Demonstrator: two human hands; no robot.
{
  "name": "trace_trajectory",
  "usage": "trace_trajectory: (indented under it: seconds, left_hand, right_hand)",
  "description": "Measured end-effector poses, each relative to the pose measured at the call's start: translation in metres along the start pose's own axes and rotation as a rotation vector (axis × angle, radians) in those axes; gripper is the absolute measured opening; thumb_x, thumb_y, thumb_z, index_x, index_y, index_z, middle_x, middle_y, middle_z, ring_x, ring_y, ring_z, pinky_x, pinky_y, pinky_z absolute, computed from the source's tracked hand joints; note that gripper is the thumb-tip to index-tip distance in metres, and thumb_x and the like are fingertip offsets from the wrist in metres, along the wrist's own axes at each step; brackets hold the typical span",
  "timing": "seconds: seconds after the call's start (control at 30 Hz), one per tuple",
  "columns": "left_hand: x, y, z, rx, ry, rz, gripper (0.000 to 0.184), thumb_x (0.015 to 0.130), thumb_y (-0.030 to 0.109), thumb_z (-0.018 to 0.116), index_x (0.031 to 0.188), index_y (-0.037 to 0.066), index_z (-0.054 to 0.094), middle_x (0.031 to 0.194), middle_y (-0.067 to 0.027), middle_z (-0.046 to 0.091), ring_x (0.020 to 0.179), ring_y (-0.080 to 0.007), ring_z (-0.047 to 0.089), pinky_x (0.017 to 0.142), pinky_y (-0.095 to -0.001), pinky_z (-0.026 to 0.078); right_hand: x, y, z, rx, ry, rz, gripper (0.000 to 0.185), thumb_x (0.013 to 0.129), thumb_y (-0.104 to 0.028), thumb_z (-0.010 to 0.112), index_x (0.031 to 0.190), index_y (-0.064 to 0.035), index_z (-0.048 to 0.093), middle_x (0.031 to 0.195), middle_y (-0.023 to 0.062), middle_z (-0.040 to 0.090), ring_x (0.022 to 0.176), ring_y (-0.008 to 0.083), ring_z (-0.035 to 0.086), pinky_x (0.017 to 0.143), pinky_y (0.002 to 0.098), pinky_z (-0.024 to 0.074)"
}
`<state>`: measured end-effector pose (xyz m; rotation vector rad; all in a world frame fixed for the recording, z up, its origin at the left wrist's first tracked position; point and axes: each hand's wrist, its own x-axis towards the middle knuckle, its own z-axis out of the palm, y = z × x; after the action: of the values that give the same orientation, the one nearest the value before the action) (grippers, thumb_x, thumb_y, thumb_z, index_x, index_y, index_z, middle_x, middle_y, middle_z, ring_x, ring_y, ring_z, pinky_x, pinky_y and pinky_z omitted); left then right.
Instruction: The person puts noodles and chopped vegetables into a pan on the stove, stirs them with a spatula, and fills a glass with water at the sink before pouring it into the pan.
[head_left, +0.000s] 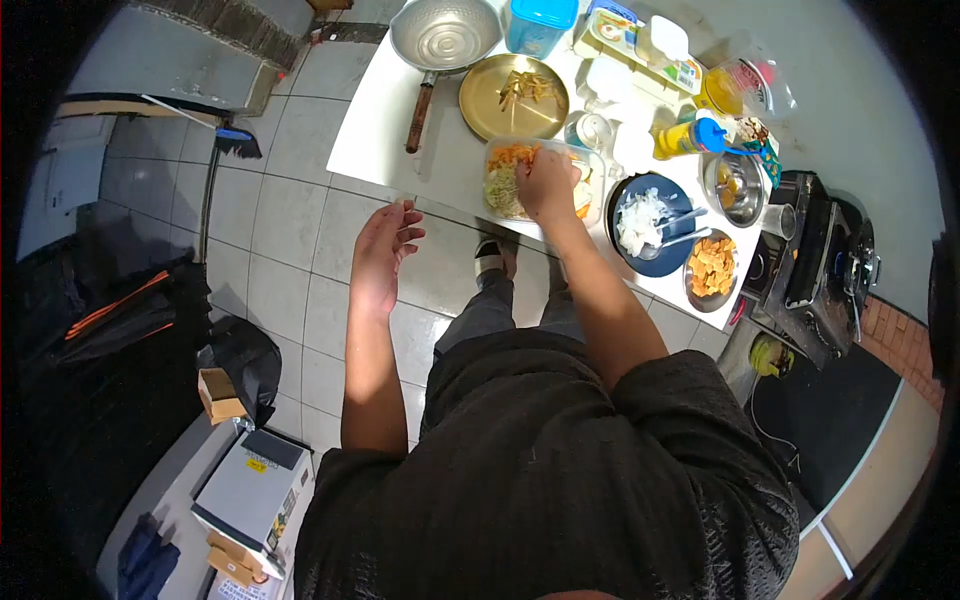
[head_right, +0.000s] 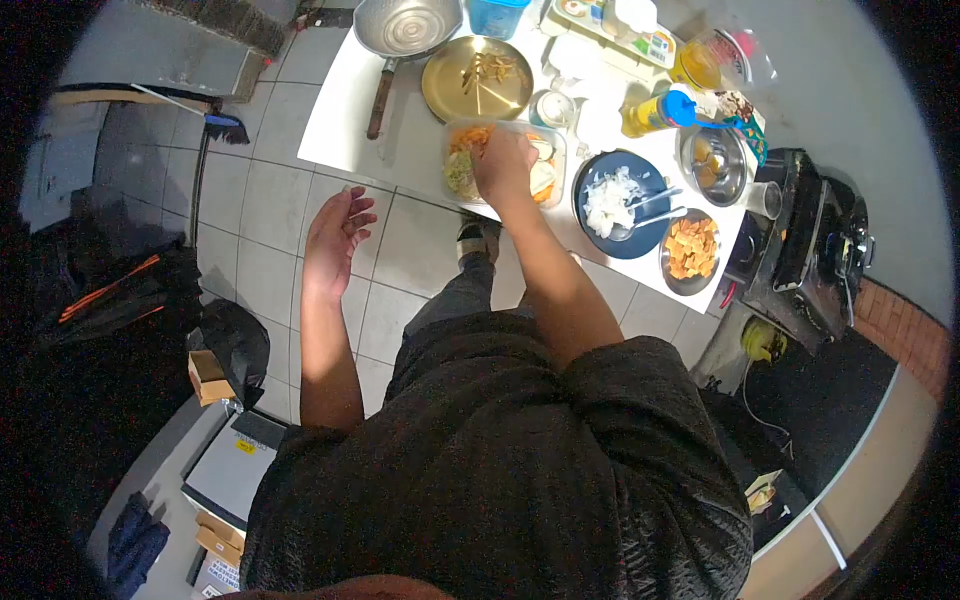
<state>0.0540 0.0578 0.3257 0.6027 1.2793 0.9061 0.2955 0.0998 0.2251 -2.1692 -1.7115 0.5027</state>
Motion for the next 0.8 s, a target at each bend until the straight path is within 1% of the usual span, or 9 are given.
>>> trace_trajectory:
  seconds: [0.07, 0.13, 0.27, 0.33, 0.37, 0.43, 0.53, 0.73, 0.8]
  left_hand:
    - [0.001, -0.001, 0.007, 0.009, -0.002, -0.004, 0.031, 0.096, 0.031, 0.055, 0.110, 0.004, 0.060, 0.097, -0.0042, 0.063, 0.082, -0.0113, 0.060, 0.071, -0.0234, 0.044]
    - [0.004, -0.001, 0.014, 0.018, -0.036, -0.001, 0.030, 0.095, 0.031, 0.056, 0.110, 0.005, 0.060, 0.097, -0.0041, 0.064, 0.083, -0.0112, 0.060, 0.070, -0.0234, 0.044]
    - [0.016, -0.004, 0.034, 0.081, -0.062, -0.037, 0.031, 0.095, 0.032, 0.056, 0.110, 0.005, 0.060, 0.099, -0.0049, 0.063, 0.084, -0.0112, 0.060, 0.071, -0.0235, 0.044]
    - [0.022, -0.006, 0.046, 0.127, -0.125, -0.050, 0.035, 0.097, 0.032, 0.051, 0.117, 0.003, 0.056, 0.105, -0.0075, 0.063, 0.090, -0.0143, 0.061, 0.074, -0.0258, 0.046]
    - [0.025, -0.007, 0.053, 0.133, -0.134, -0.048, 0.035, 0.097, 0.032, 0.051, 0.117, 0.003, 0.056, 0.105, -0.0075, 0.063, 0.090, -0.0143, 0.061, 0.074, -0.0258, 0.046]
    - [0.027, -0.006, 0.072, 0.163, -0.185, -0.078, 0.037, 0.097, 0.033, 0.051, 0.119, 0.003, 0.054, 0.107, -0.0089, 0.062, 0.093, -0.0158, 0.061, 0.076, -0.0267, 0.047]
    - [0.026, -0.005, 0.102, 0.172, -0.269, -0.081, 0.038, 0.098, 0.032, 0.049, 0.120, 0.002, 0.052, 0.109, -0.0105, 0.062, 0.095, -0.0175, 0.062, 0.079, -0.0283, 0.048]
    - [0.019, 0.002, 0.171, 0.187, -0.481, -0.065, 0.040, 0.101, 0.033, 0.042, 0.124, 0.002, 0.050, 0.113, -0.0140, 0.062, 0.100, -0.0215, 0.062, 0.084, -0.0323, 0.049]
    - [0.015, 0.004, 0.199, 0.184, -0.547, -0.063, 0.041, 0.101, 0.034, 0.041, 0.124, 0.001, 0.050, 0.114, -0.0145, 0.062, 0.101, -0.0221, 0.061, 0.084, -0.0326, 0.048]
  right_hand:
    - [-0.003, 0.005, -0.012, 0.036, -0.033, -0.020, 0.024, 0.087, -0.024, 0.058, 0.102, -0.0047, 0.056, 0.099, 0.0170, 0.063, 0.101, 0.0376, 0.052, 0.085, 0.0513, 0.0336]
    - [-0.005, 0.007, -0.027, 0.092, -0.014, -0.087, 0.025, 0.088, -0.025, 0.056, 0.090, 0.0005, 0.056, 0.087, 0.0187, 0.061, 0.093, 0.0377, 0.055, 0.079, 0.0480, 0.0364]
    - [-0.008, 0.016, -0.055, 0.292, -0.133, -0.014, 0.030, 0.091, -0.027, 0.055, 0.091, 0.0031, 0.054, 0.084, 0.0199, 0.061, 0.084, 0.0360, 0.059, 0.073, 0.0427, 0.0430]
    - [-0.009, 0.020, -0.065, 0.534, -0.163, 0.020, 0.033, 0.094, -0.028, 0.053, 0.094, 0.0048, 0.054, 0.080, 0.0176, 0.062, 0.073, 0.0285, 0.060, 0.068, 0.0360, 0.0459]
    - [-0.010, 0.021, -0.071, 0.536, -0.153, 0.024, 0.033, 0.094, -0.028, 0.053, 0.094, 0.0048, 0.054, 0.080, 0.0176, 0.062, 0.073, 0.0285, 0.060, 0.068, 0.0360, 0.0459]
    - [-0.012, 0.019, -0.089, 0.697, -0.178, -0.013, 0.033, 0.096, -0.028, 0.050, 0.099, 0.0042, 0.055, 0.079, 0.0136, 0.061, 0.073, 0.0199, 0.056, 0.069, 0.0344, 0.0450]
    - [-0.020, 0.013, -0.139, 0.679, -0.238, 0.046, 0.033, 0.096, -0.028, 0.050, 0.102, 0.0046, 0.055, 0.078, 0.0104, 0.060, 0.074, 0.0160, 0.053, 0.069, 0.0318, 0.0446]
    - [-0.031, 0.043, -0.196, 0.735, -0.236, 0.089, 0.036, 0.097, -0.033, 0.050, 0.101, 0.0021, 0.057, 0.083, 0.0062, 0.058, 0.078, 0.0138, 0.051, 0.072, 0.0293, 0.0436]
    - [-0.036, 0.057, -0.220, 0.736, -0.215, 0.102, 0.039, 0.095, -0.031, 0.052, 0.106, 0.0059, 0.055, 0.091, 0.0211, 0.065, 0.083, 0.0277, 0.061, 0.076, 0.0382, 0.0467]
